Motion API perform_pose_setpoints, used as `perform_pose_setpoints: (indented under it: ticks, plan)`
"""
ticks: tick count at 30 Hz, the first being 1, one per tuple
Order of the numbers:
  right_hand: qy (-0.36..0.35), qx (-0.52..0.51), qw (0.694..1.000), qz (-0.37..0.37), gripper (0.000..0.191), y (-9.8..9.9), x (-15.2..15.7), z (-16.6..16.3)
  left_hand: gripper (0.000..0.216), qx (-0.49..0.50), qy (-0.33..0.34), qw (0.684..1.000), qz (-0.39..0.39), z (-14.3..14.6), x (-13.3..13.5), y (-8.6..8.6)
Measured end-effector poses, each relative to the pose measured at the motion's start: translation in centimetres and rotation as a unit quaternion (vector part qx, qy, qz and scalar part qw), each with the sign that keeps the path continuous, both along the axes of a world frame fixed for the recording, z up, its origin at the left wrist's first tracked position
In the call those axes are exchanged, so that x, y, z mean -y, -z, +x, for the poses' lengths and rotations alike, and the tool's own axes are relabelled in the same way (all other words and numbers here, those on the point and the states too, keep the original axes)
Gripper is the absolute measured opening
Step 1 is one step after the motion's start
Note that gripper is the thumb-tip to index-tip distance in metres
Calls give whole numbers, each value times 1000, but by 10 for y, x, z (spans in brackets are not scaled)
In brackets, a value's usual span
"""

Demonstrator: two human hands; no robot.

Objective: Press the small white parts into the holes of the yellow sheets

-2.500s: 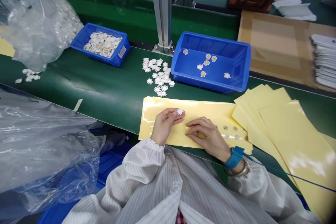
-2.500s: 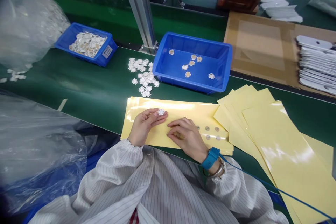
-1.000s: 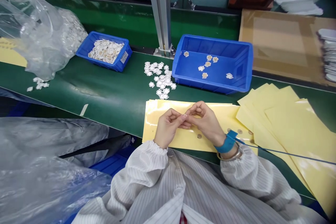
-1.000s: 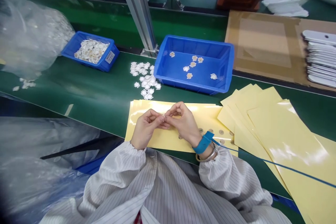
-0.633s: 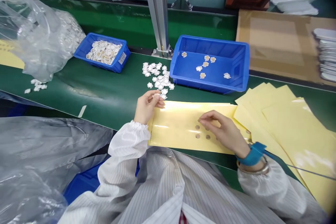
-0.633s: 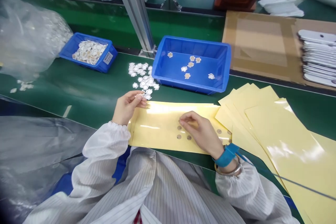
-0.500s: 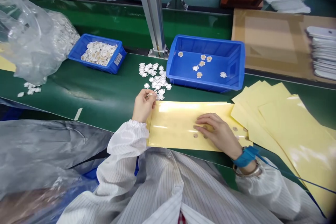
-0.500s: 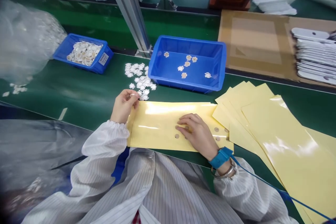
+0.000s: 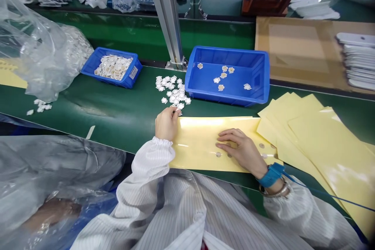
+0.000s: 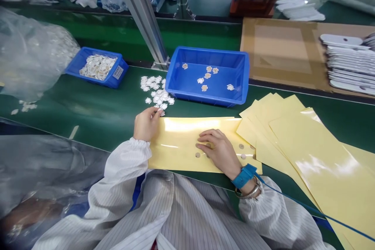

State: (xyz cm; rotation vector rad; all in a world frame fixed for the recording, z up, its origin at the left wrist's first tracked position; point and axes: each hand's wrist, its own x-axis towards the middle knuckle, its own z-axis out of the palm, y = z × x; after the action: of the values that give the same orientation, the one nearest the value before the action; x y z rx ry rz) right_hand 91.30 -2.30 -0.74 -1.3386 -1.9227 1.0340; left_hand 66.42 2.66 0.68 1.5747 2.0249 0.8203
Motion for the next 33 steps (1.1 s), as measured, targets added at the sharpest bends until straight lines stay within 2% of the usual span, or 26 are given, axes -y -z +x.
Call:
perform_pose_setpoints:
  ticks: [3,4,7,8,10,13,15,20,24,33]
  plan:
    - [-3,7,1000,-5,11,1,0,0,23,155,8,987,-36,3,8,-15]
    - [-1,5,1000,-11,12,2,0,0,26,231,19,970,-72,6,12,-21]
    - [4,-7,999,-32,13,1,-1,0,32,416,61,888,-187,19,26,-30]
    - [4,-14,999,-42,14,-1,-2,1,32,447,70,866,-214,25,31,-30]
    - [7,-38,997,-73,14,-6,-4,2,30,474,75,842,-247,36,39,-26]
    - [28,-89,989,-114,15,-15,-7,0,30,463,70,844,-261,48,46,-19]
    - [44,-114,986,-113,15,-18,-10,-6,30,447,71,853,-262,51,47,-16]
    - [51,-148,983,-94,16,-9,-17,-26,30,414,97,860,-282,51,45,-17]
    - [47,-148,984,-89,16,-1,-18,-32,30,404,100,865,-280,51,45,-17]
    - [48,-134,987,-73,13,-1,-17,-32,29,401,112,867,-273,51,45,-14]
